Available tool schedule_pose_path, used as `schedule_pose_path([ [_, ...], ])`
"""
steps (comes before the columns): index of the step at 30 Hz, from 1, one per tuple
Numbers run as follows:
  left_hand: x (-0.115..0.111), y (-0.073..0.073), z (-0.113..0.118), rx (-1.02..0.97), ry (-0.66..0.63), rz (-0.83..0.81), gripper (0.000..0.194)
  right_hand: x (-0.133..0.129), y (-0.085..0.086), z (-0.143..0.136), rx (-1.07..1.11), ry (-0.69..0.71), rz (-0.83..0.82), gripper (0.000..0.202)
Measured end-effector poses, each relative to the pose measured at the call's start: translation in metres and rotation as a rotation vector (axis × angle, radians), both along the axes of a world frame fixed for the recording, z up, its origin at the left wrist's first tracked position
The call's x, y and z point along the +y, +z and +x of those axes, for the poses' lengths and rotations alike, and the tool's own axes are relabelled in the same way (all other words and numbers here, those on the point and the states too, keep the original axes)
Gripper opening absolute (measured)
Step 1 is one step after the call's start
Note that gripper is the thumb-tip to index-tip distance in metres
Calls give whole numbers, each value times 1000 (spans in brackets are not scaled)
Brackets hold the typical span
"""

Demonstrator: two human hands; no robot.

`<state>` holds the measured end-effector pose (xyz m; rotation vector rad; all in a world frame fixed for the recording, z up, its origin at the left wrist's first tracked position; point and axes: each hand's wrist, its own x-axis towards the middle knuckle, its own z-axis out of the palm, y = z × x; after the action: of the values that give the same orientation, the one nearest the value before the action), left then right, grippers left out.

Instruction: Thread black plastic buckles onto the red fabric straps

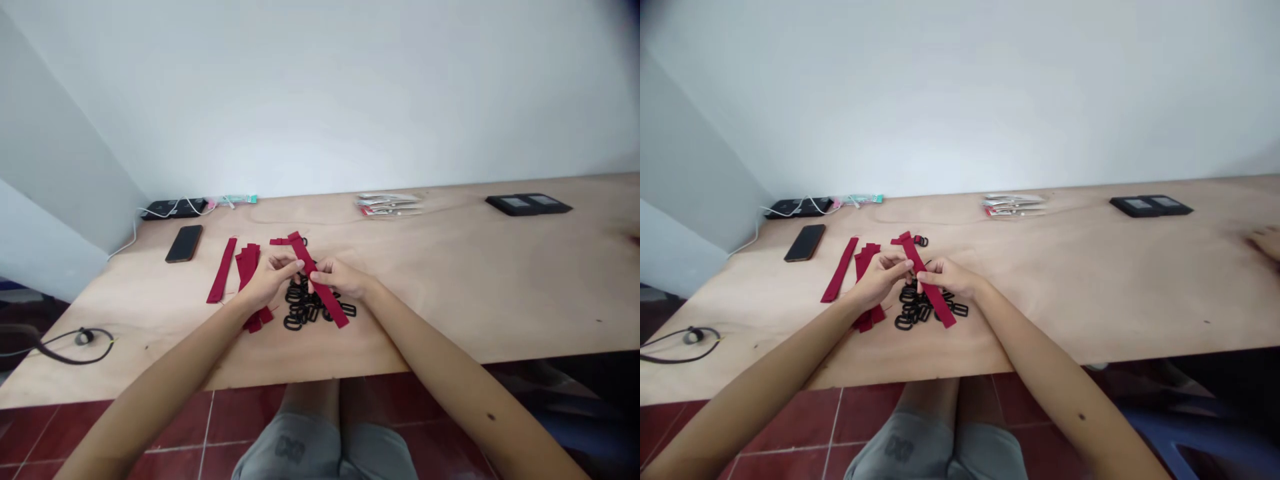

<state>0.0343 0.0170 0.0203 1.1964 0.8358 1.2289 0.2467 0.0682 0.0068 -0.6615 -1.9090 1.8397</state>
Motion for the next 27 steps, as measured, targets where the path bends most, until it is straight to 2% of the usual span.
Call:
schedule_pose_path([
  [3,4,2,-6,-160,62,-56,31,8,-9,0,72,-194,-46,62],
  [5,8,5,-13,-260,114,-83,32,18,-15,-1,156,-389,-14,59],
  [8,14,12,-25,-314,159,-74,34,33,-26,-2,182,-638,182,57],
  [9,16,15,-30,-316,173,-66,35,36,-29,-2,122,-647,276,57],
  [12,19,23,-47,-303,241,-56,37,36,-34,-3,-66,-479,517,53],
  [15,20,23,-69,-189,333,-58,37,27,-33,-6,-195,-278,682,46],
  [17,16,18,-85,2,365,-37,40,20,-31,-8,-221,-198,727,46],
  [21,3,2,-109,522,434,66,47,10,-26,-14,-209,-99,727,48],
  [25,-6,-11,-116,955,629,243,57,4,-26,-16,-180,-40,705,51],
  [27,-7,-17,-115,1112,656,321,54,2,-24,-18,-153,-34,684,53],
])
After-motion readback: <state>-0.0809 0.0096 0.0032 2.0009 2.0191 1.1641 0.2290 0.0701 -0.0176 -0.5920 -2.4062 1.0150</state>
